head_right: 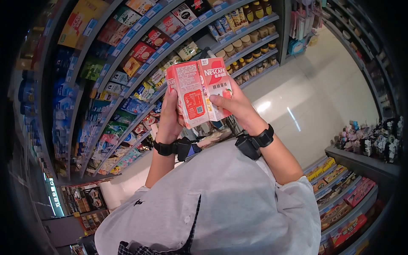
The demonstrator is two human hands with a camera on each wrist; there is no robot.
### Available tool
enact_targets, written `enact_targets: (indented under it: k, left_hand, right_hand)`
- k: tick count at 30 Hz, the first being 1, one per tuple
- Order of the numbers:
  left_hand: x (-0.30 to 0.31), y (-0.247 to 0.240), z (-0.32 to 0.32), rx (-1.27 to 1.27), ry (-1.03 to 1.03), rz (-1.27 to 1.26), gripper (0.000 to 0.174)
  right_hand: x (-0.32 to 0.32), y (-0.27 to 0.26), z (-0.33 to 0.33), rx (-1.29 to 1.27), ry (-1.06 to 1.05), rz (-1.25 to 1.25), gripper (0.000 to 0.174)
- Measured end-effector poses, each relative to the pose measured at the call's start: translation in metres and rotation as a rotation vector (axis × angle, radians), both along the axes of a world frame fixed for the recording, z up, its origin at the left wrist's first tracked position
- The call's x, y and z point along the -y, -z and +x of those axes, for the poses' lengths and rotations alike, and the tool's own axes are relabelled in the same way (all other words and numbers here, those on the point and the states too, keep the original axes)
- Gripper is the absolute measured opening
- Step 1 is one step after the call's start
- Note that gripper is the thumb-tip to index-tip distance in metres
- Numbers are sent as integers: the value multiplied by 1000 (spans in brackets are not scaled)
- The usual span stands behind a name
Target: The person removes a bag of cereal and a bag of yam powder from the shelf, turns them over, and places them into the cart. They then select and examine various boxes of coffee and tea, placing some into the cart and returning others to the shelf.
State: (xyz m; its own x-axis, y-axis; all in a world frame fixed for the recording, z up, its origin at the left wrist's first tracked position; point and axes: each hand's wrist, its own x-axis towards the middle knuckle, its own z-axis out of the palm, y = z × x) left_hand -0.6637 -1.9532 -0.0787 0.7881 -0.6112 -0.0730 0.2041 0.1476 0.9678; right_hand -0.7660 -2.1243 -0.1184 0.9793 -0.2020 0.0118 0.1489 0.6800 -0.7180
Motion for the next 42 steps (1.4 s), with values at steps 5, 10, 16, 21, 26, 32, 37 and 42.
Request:
enact_targets:
  k: [5,10,16,21,26,32,37,42]
  left_hand:
    - [-8,10,10,-226,-69,-76,49]
    - [-14,25,20,-442,-124,-161,51]
    - [-24,35,23,-449,-126,-114,50]
    - [-24,33,22,-230,-179,-1,45]
    - [-26,38,21,-231,-192,-7,44]
    - [-34,53,31,-380,-261,-85,46]
    - [-41,58,30,-439,-244,-83,47]
    - [-46,53,21,-145,-159,-84,58]
  right_hand:
    - [-4,9,11,-69,5,33,69]
    - [-4,21,28,-146,-11,153,59]
    - [-12,17,34,-204,-56,207,55]
    - [-21,25,38,-138,-136,-61,59]
    - [-17,22,41,-158,-200,-236,64]
    - [-19,32,43,-198,-144,-24,65]
    - [-18,27,44,-135,-143,59,65]
    - [-23,34,46,-170,-222,72,69]
